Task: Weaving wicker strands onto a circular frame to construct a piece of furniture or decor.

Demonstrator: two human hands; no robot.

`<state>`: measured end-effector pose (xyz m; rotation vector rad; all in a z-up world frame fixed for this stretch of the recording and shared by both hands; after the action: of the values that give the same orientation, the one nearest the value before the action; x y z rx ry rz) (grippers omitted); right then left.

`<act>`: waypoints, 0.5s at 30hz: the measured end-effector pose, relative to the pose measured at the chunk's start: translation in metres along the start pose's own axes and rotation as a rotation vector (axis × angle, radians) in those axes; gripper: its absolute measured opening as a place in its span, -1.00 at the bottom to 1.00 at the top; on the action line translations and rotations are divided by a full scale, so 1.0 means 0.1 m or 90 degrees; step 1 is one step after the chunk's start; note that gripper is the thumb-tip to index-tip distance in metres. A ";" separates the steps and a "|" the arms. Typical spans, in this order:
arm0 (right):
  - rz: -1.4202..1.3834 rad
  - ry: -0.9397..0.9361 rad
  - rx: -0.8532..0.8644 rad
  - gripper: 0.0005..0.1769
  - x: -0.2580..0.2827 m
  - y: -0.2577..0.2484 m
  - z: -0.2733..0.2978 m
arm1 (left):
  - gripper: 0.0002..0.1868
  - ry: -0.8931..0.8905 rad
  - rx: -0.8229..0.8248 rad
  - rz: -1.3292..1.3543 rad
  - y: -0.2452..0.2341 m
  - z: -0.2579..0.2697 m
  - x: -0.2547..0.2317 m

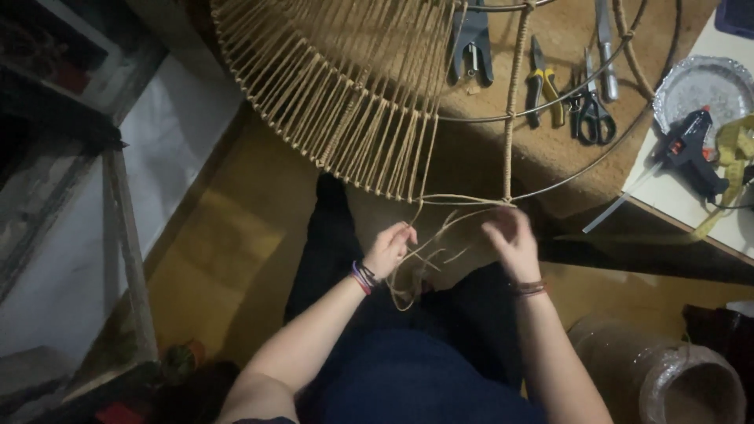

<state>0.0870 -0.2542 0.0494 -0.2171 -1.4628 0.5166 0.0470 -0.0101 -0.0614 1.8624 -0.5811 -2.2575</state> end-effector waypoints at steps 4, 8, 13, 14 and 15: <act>0.157 -0.033 -0.185 -0.04 0.29 -0.01 -0.03 | -0.65 -0.052 -0.017 0.118 0.11 -0.12 0.20; -0.216 0.003 -0.131 -0.61 0.12 0.12 -0.12 | -0.64 -0.036 -0.013 0.086 0.05 -0.35 0.19; -0.305 0.222 -0.355 -0.63 -0.65 -0.12 -0.06 | -0.68 0.009 0.003 0.005 -0.04 -0.40 -0.13; -0.154 0.178 -0.375 -0.50 -0.59 -0.19 -0.01 | -0.68 0.002 0.012 -0.014 -0.03 -0.38 -0.24; -0.154 0.178 -0.378 -0.50 -0.50 -0.22 0.04 | -0.68 0.002 0.014 -0.014 -0.05 -0.35 -0.09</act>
<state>0.0864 -0.2972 0.0155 -0.5491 -1.3107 -0.1526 0.0834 -0.0093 -0.0601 1.8906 -0.5911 -2.2704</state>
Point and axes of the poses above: each hand's wrist, its own z-axis away from the middle knuckle, its own y-axis out of the palm, x = y × z, the point moved 4 cm from there along -z, towards the middle knuckle, and after that the axes turned 5 degrees about z, right-handed, at the moved point
